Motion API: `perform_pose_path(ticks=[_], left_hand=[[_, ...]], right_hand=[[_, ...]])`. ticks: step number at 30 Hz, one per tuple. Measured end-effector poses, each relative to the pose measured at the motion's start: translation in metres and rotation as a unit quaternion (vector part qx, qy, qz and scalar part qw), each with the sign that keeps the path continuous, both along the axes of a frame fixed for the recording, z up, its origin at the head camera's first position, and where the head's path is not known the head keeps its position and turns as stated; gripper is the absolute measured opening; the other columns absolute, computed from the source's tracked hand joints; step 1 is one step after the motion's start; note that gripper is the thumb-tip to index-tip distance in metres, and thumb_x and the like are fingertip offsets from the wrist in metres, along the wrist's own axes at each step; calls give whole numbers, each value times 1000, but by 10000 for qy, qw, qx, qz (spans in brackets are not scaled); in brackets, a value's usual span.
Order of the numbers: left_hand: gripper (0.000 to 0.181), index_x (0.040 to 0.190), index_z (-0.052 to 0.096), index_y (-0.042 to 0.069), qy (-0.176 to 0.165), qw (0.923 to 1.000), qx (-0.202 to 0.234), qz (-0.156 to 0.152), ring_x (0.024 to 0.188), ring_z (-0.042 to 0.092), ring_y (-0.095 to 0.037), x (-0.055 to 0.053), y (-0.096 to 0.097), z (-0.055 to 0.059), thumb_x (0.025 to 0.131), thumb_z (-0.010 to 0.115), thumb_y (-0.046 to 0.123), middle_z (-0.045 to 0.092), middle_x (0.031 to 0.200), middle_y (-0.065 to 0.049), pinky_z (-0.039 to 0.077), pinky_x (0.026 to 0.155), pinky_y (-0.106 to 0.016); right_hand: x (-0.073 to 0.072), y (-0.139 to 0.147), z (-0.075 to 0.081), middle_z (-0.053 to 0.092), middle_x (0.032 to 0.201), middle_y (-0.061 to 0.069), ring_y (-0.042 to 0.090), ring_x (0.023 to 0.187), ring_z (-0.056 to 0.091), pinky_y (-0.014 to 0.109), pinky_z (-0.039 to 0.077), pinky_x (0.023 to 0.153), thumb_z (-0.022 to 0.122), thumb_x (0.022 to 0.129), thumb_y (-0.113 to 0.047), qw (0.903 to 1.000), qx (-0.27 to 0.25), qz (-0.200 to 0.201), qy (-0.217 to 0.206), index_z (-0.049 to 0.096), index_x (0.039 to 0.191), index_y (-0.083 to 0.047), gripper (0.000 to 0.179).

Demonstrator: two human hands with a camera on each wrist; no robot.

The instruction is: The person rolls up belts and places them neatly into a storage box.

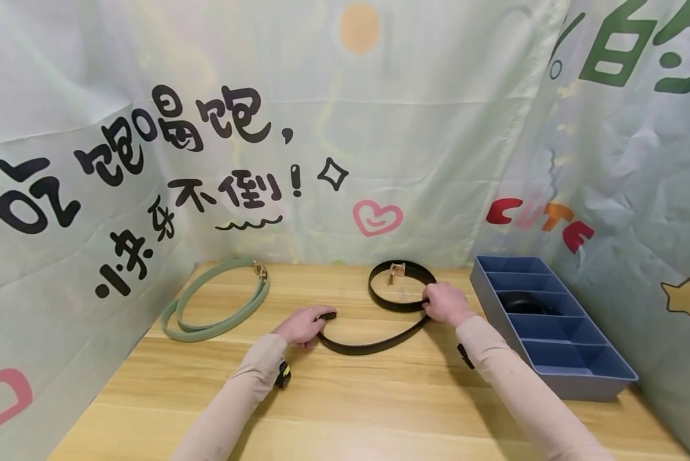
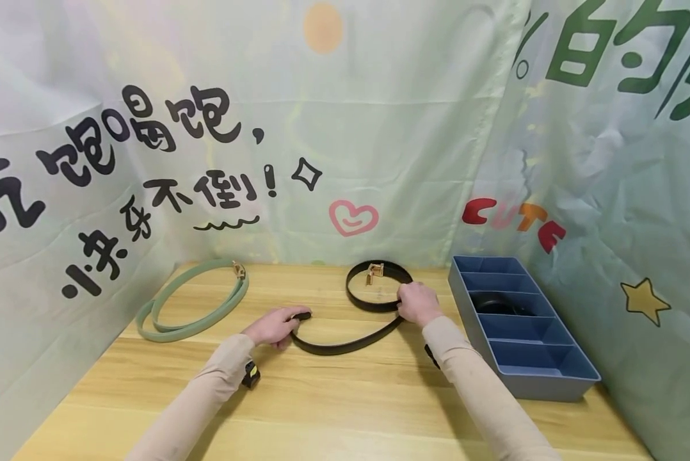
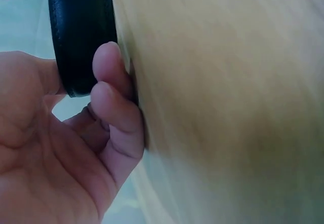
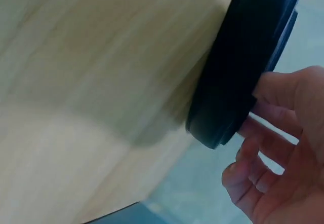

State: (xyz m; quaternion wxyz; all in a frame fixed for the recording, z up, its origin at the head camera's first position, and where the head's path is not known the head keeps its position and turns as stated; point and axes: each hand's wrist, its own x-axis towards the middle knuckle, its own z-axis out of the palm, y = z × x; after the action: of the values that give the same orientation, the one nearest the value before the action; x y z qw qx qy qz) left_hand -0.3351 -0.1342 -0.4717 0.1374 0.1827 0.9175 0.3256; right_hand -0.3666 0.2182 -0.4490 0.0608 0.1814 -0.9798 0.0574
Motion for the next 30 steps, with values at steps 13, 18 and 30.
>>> perform_pose_path(ticks=[13, 18, 30], left_hand=[[48, 150, 40, 18, -593, 9954, 519, 551, 45, 63, -19, 6, 32, 4, 102, 39, 10, 61, 56, -11, 53, 46, -33], [44, 146, 44, 13, -658, 9921, 796, 718, 44, 63, -21, 5, 44, 3, 102, 39, 9, 62, 56, -14, 54, 46, -35], [24, 114, 64, 3, 534, 9969, -134, 566, 42, 59, -13, 7, 48, 4, 101, 46, 12, 60, 53, -1, 47, 47, -27]], right_hand=[[27, -51, -5, 72, 88, 1, 16, 78, 64, 41, 54, 79, 65, 93, -20, 9903, -626, 1142, 494, 76, 96, -12, 14], [50, -93, -5, 67, 77, -11, 1, 65, 56, 26, 50, 61, 65, 93, -40, 9774, -456, 2064, 108, 74, 89, -20, 22], [54, -111, -10, 70, 89, -6, 5, 71, 54, 22, 43, 65, 64, 90, -7, 9511, -393, 3027, -471, 72, 107, -19, 22]])
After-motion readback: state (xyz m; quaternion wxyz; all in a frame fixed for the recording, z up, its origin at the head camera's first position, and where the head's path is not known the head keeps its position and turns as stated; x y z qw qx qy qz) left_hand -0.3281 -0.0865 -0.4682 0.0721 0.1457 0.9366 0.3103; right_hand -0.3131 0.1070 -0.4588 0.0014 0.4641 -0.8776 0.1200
